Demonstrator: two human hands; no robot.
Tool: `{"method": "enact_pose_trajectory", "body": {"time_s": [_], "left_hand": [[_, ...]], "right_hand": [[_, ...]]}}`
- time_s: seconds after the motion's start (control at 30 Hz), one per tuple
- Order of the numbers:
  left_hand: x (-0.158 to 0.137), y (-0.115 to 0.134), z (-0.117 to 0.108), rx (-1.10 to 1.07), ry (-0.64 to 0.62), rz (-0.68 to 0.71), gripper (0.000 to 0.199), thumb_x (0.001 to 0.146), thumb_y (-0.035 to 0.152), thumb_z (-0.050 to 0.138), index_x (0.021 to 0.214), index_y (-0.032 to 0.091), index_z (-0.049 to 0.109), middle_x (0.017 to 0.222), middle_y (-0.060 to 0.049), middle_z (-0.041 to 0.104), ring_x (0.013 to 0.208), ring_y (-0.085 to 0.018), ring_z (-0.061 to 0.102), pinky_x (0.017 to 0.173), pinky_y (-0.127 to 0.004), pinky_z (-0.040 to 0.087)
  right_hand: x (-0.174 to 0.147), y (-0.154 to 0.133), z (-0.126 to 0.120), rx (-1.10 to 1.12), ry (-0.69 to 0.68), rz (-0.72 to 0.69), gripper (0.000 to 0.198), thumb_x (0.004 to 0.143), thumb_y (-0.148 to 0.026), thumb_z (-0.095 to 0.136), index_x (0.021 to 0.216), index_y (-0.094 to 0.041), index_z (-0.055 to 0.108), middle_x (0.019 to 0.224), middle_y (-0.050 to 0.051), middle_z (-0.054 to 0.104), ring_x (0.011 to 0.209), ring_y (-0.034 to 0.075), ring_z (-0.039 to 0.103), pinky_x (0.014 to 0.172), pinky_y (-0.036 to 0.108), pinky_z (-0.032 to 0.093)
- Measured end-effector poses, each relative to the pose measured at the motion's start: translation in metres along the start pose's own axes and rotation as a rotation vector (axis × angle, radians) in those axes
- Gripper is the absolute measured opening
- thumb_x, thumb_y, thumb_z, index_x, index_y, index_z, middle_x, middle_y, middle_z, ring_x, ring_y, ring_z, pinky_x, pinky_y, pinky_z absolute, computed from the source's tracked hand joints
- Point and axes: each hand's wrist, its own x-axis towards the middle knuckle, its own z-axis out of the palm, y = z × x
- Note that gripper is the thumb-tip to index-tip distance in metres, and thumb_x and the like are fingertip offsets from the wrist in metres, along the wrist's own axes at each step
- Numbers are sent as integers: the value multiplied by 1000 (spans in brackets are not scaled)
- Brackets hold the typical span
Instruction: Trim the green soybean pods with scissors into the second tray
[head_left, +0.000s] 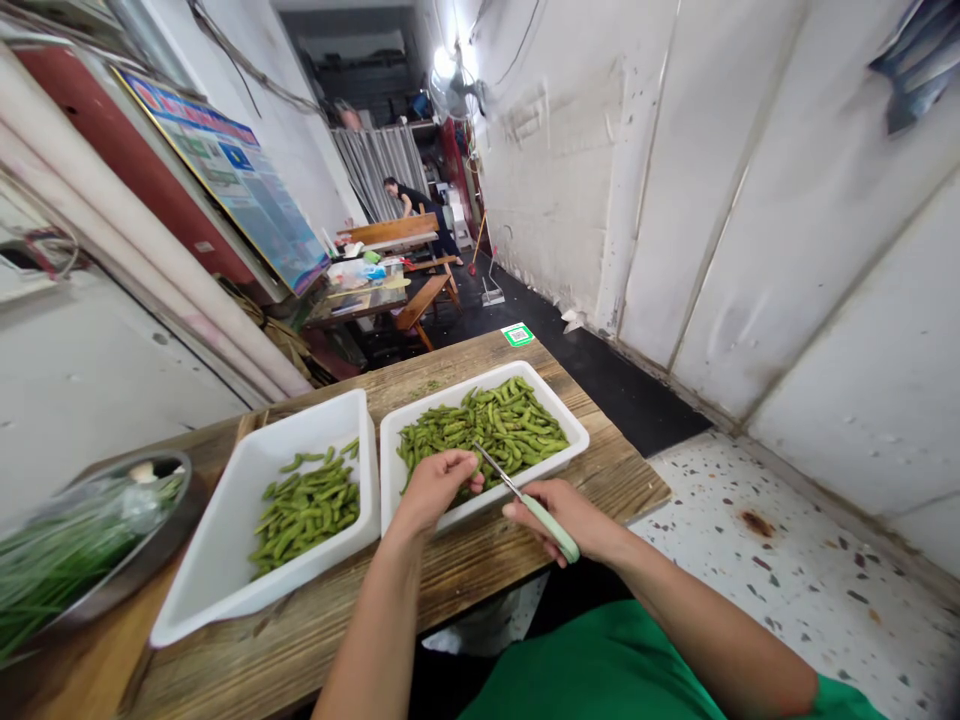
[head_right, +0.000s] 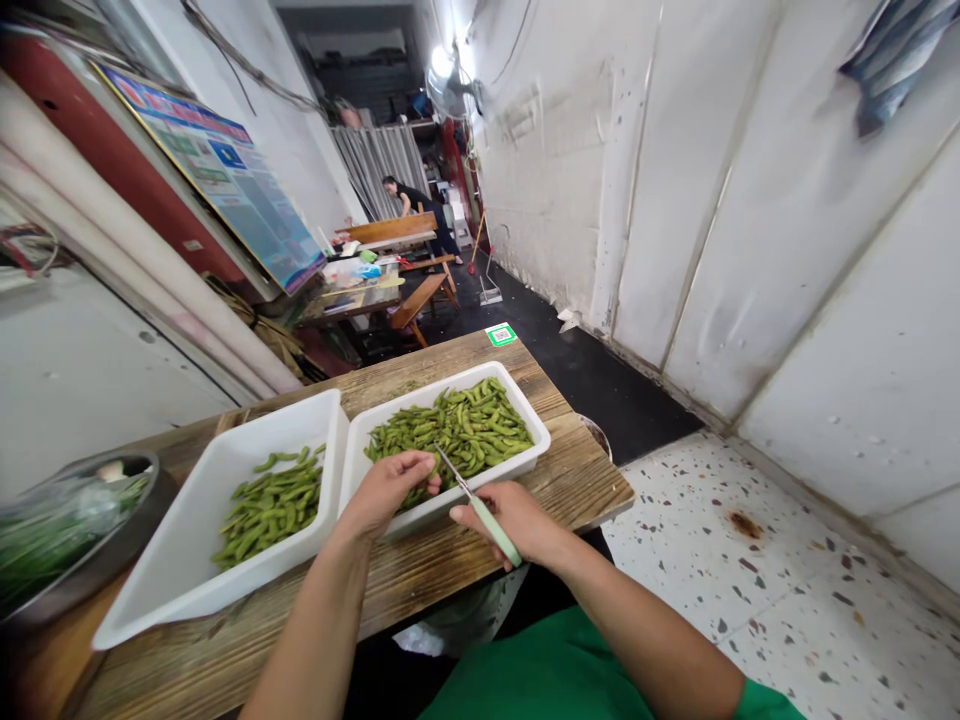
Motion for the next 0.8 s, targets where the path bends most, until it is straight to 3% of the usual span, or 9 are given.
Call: {"method": "enact_pose_trajectory", "body": {"time_s": [0.13,0.23,0.33,0.47,0.8], "left_hand": [[3,-2,0,-304,85,-59,26,64,32,70,78,14,58,74,-4,66,67,-13,61,69,-26,46],[4,-3,1,-457,226,-36,27,62,25,72,83,14,59,71,0,63,63,-8,58,58,-17,44],[1,-1,6,-555,267,-52,25,62,19,72,82,13,58,66,0,63,60,-7,59,54,-16,43],[-4,5,15,-511,244,-92,22,62,15,70,78,13,55,73,-7,68,69,-13,64,61,-21,48],[-9,4,17,-296,181,-48,20,62,26,67,68,14,52,66,-4,67,61,-13,62,55,-22,44]], "right_hand": [[1,5,3,192,-52,-8,42,72,-59,55,74,-18,44,54,-7,46,36,6,44,33,18,40],[1,5,7,278,-82,22,45,76,-62,46,83,-17,46,61,-5,49,40,6,47,38,19,43],[2,4,9,295,-111,35,45,76,-61,48,83,-17,47,61,-6,48,40,5,47,38,19,43],[3,2,11,263,-68,8,43,74,-59,53,77,-17,45,59,-6,48,39,5,46,36,18,42],[-2,-12,14,257,-19,0,43,70,-58,57,73,-17,44,51,-8,44,33,4,41,30,16,39]]}}
